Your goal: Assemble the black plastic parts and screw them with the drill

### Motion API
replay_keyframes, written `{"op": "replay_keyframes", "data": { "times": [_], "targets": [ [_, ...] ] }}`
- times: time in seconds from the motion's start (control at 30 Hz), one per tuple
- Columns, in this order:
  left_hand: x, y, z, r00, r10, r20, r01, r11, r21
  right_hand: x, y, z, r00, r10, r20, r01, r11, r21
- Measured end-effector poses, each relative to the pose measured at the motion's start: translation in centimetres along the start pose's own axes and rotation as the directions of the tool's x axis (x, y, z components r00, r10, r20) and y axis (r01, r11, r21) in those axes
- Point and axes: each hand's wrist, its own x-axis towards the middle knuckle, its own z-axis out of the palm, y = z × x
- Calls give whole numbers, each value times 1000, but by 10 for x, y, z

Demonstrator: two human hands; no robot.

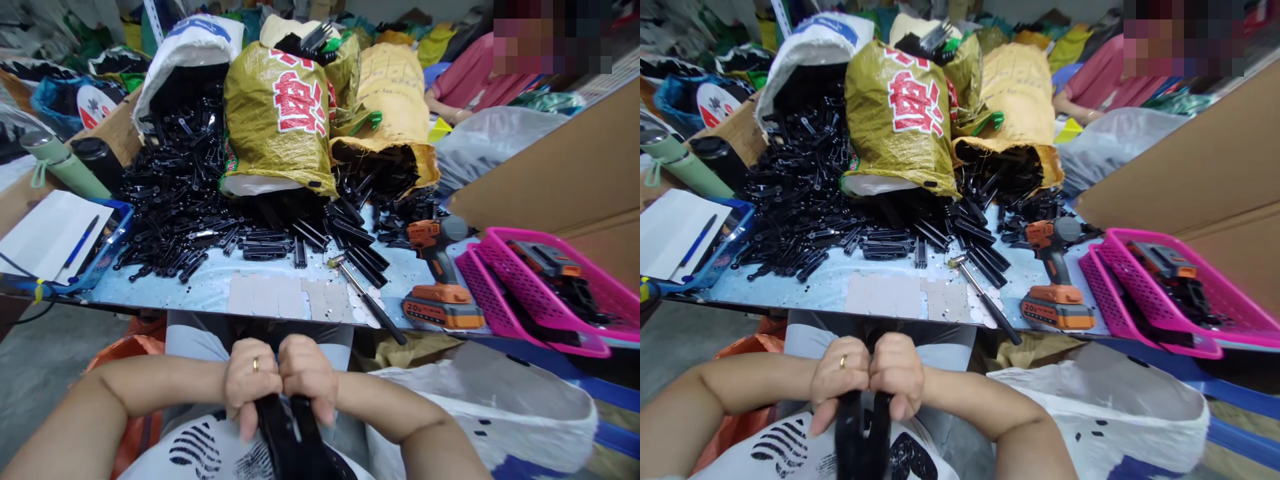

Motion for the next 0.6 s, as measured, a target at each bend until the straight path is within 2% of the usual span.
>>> {"op": "replay_keyframes", "data": {
  "times": [0.03,0.1,0.17,0.2,0.27,0.33,0.37,0.43,0.47,0.53,0.57,0.6],
  "targets": [
    [0,-7,4,993,18,-115,-16,1000,25,-1,9,2,990,13,-138,-25,996,-82],
    [-1,-16,11,949,56,-310,-53,998,17,-3,30,6,907,5,-421,-100,974,-203],
    [-2,-20,19,963,17,-269,-13,1000,16,-6,51,10,815,-12,-579,-158,958,-241],
    [-3,-22,24,975,-13,-221,19,1000,25,-7,61,10,803,-2,-595,-177,954,-242],
    [-6,-27,32,984,-45,-173,67,990,125,-10,79,5,821,86,-565,-255,939,-229],
    [-8,-40,35,980,-44,-196,96,960,263,-11,95,-10,846,249,-471,-394,888,-238],
    [-8,-50,34,981,-47,-190,107,941,322,-11,102,-21,852,334,-402,-466,834,-295],
    [-9,-74,28,991,-103,-90,131,901,413,-12,118,-49,826,481,-294,-560,637,-530],
    [-10,-87,23,988,-156,-18,147,876,460,-12,127,-63,792,531,-301,-573,477,-666],
    [-12,-110,17,952,-268,147,144,818,557,-14,144,-88,682,637,-360,-559,136,-818],
    [-13,-120,15,918,-326,224,134,788,601,-16,151,-97,618,688,-382,-536,13,-844],
    [-13,-129,16,880,-382,284,121,756,643,-17,157,-105,551,740,-385,-515,-61,-855]
  ]
}}
